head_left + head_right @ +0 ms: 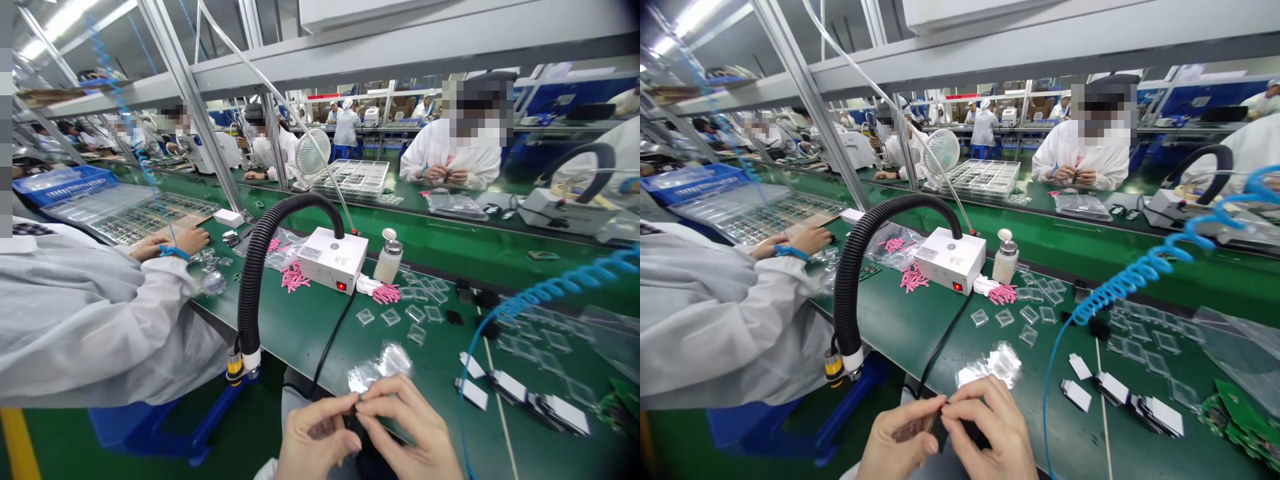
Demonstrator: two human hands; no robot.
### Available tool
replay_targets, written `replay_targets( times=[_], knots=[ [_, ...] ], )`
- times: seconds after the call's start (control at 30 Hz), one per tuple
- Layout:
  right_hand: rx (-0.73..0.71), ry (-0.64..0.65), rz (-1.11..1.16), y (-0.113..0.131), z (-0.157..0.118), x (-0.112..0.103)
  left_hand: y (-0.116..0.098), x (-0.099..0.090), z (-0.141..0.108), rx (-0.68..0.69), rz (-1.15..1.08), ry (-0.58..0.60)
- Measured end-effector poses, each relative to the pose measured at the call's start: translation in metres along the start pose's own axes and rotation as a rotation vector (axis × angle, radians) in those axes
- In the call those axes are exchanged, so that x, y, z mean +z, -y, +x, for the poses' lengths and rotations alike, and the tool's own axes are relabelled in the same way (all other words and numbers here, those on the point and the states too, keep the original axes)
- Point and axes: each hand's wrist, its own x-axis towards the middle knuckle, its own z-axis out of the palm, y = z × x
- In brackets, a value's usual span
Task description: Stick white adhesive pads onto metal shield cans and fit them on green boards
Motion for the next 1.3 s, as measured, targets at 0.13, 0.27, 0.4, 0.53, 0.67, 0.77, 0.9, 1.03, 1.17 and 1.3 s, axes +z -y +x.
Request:
replay_targets(
  times=[0.13, 0.27, 0.4, 0.53, 0.67, 0.77, 0.9, 1.03, 1.17, 1.3],
  knots=[
    [0.145, 0.054, 0.098, 0.001, 0.003, -0.003, 0.0, 0.0, -0.002, -0.007, 0.004, 0.018],
    [0.124, 0.029, 0.097, -0.001, 0.004, -0.005, -0.001, 0.002, -0.004, -0.008, -0.014, 0.03],
    [0.073, 0.039, 0.068, -0.001, 0.003, -0.005, -0.002, 0.005, -0.004, -0.015, -0.02, 0.028],
    [0.069, 0.029, 0.068, 0.0, 0.002, -0.005, -0.003, 0.005, -0.004, 0.002, -0.028, 0.044],
    [0.144, 0.071, 0.116, 0.0, 0.004, -0.008, -0.003, 0.005, -0.004, 0.019, -0.017, 0.056],
    [0.156, 0.073, 0.146, -0.002, 0.005, -0.006, 0.0, 0.006, -0.004, 0.013, -0.03, 0.086],
    [0.096, -0.037, 0.198, -0.001, 0.004, 0.003, 0.004, 0.012, -0.002, -0.027, -0.17, 0.102],
    [0.229, -0.112, 0.366, -0.004, 0.001, 0.008, 0.003, 0.012, -0.004, -0.053, -0.291, -0.07],
    [0.534, -0.085, 0.198, -0.04, -0.005, -0.001, 0.002, -0.01, -0.014, -0.129, -0.306, -0.377],
    [0.544, -0.033, -0.299, -0.088, -0.016, -0.009, 0.011, -0.052, -0.018, -0.158, -0.46, -0.723]
  ],
)
